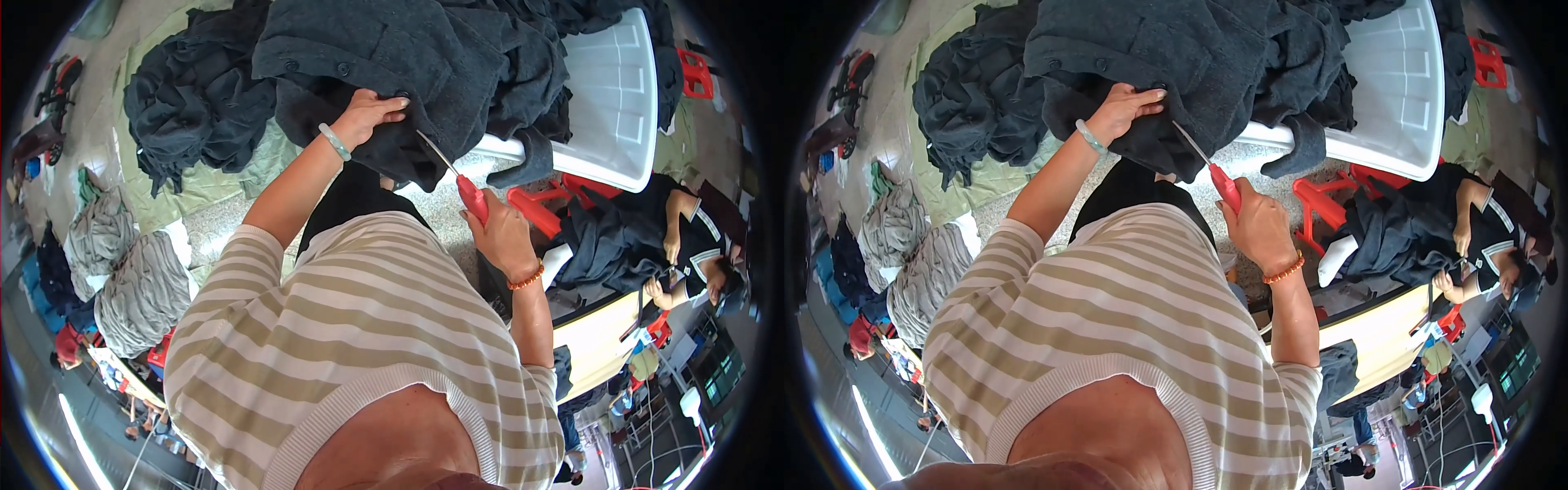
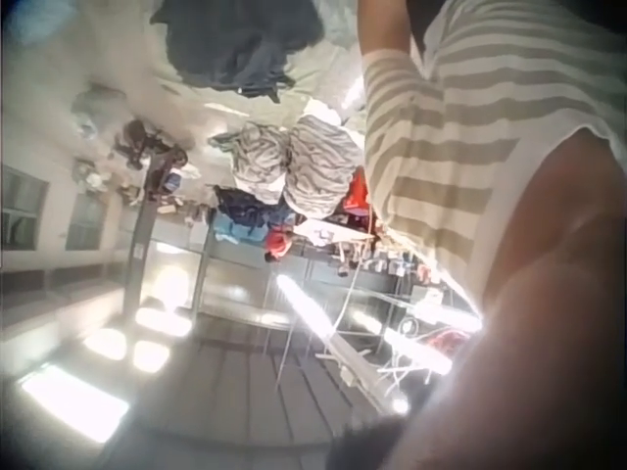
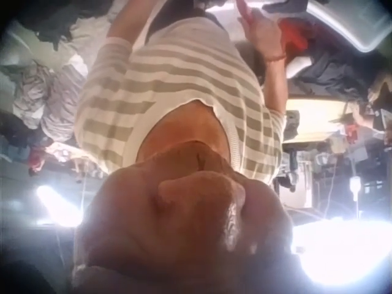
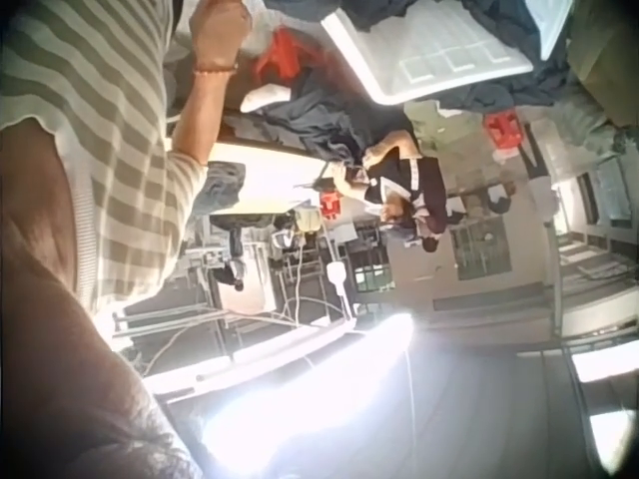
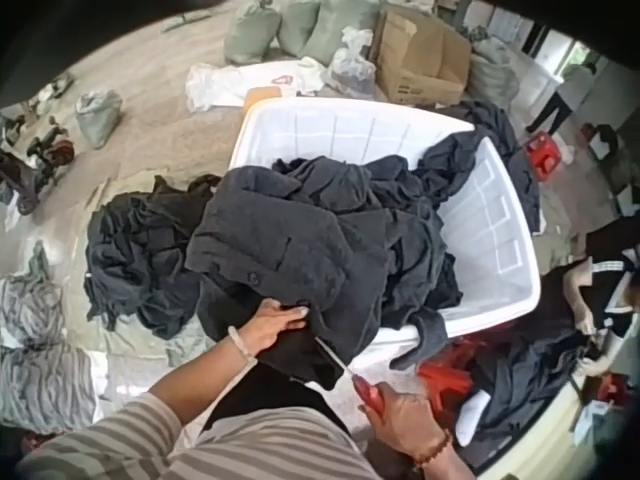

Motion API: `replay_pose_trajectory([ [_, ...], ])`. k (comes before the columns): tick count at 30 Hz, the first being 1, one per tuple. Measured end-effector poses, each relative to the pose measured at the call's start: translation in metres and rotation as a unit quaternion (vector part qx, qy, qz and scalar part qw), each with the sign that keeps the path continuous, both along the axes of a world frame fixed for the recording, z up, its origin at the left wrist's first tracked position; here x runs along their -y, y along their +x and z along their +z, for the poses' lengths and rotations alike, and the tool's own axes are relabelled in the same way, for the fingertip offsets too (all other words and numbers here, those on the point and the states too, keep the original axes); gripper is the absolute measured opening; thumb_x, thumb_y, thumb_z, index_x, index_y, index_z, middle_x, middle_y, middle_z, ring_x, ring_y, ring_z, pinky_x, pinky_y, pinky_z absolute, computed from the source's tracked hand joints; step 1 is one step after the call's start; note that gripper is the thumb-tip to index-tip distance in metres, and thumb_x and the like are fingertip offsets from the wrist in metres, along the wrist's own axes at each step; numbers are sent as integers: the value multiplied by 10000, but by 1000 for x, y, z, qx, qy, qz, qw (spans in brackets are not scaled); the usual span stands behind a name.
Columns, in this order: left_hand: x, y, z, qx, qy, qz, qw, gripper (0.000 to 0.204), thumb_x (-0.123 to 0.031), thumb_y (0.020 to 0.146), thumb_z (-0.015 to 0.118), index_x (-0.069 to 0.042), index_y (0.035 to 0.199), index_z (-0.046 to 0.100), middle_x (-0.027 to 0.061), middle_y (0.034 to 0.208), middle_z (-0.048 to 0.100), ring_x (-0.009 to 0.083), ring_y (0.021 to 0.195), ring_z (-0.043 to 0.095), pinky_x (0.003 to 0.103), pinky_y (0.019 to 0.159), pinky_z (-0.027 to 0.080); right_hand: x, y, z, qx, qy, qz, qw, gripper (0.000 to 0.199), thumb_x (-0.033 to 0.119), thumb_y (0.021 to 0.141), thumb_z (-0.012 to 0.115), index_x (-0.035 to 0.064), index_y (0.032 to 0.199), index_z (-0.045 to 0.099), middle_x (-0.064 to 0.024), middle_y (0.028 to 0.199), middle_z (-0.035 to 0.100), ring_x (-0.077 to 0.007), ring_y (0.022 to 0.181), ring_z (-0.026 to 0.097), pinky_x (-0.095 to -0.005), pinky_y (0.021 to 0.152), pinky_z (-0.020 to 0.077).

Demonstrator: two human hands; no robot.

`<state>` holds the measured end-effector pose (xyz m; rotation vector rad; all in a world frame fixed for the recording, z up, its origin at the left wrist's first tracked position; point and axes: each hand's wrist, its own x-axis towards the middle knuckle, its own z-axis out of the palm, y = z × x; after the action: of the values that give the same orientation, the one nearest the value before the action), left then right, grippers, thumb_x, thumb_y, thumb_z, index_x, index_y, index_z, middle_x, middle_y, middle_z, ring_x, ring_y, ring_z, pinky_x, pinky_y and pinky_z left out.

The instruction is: Trimming loose threads from black fabric garments using a pair of scissors.

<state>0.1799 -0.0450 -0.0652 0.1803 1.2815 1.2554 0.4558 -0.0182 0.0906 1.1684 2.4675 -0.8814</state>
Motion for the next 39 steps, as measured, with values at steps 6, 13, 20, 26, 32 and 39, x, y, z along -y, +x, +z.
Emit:
replay_pose_trajectory([
  [6, -11, 29, 2, -344, 34, -211, 914, 216, -166, 805, 716, 21, 906, 675, 65, 809, 679, 157, 735, 624, 267, 689, 484, 13, 21, 2, -2, 19, -30, 999, 363, 318, 854, 642, 14, 1032, 554, -229, 742, 630, -427, 699, 621, -485, 613, 492],
  [13, -11, 48, -1, -546, 157, -177, 804, 113, -104, 785, 681, -57, 888, 676, 84, 828, 644, 262, 842, 615, 331, 752, 490, 18, 36, 10, -5, 34, -88, 996, 262, 273, 865, 616, 62, 995, 533, -206, 676, 625, -408, 665, 630, -489, 597, 495],
  [20, -15, 56, 45, -637, 249, -127, 718, 168, -108, 766, 697, -107, 933, 682, 63, 936, 611, 260, 852, 576, 362, 732, 450, 13, 40, 13, -73, 39, -131, 988, 241, 237, 879, 600, 59, 1030, 540, -212, 700, 628, -414, 674, 625, -491, 602, 487],
  [26, -80, 18, 26, -767, 82, -237, 591, 549, -287, 747, 729, -134, 1242, 551, 87, 1247, 554, 298, 1210, 453, 444, 990, 331, 14, 39, 9, -96, 48, -170, 980, 244, 174, 882, 592, 49, 1086, 541, -228, 757, 631, -414, 737, 628, -470, 631, 489],
  [32, -102, -2, -11, -519, 59, -280, 805, 576, -277, 702, 784, -44, 1191, 588, 143, 1038, 641, 264, 935, 622, 342, 843, 486, 9, 38, 2, -104, 45, -168, 979, 255, 170, 880, 594, 46, 1096, 542, -226, 762, 632, -411, 743, 628, -463, 637, 492],
  [39, -43, 36, -3, -486, 182, -181, 836, 298, -222, 797, 701, 23, 954, 633, 196, 811, 632, 281, 727, 637, 335, 654, 476, 6, 33, 11, -72, 23, -97, 992, 253, 254, 863, 614, 44, 988, 547, -231, 683, 614, -426, 668, 616, -498, 595, 480],
])
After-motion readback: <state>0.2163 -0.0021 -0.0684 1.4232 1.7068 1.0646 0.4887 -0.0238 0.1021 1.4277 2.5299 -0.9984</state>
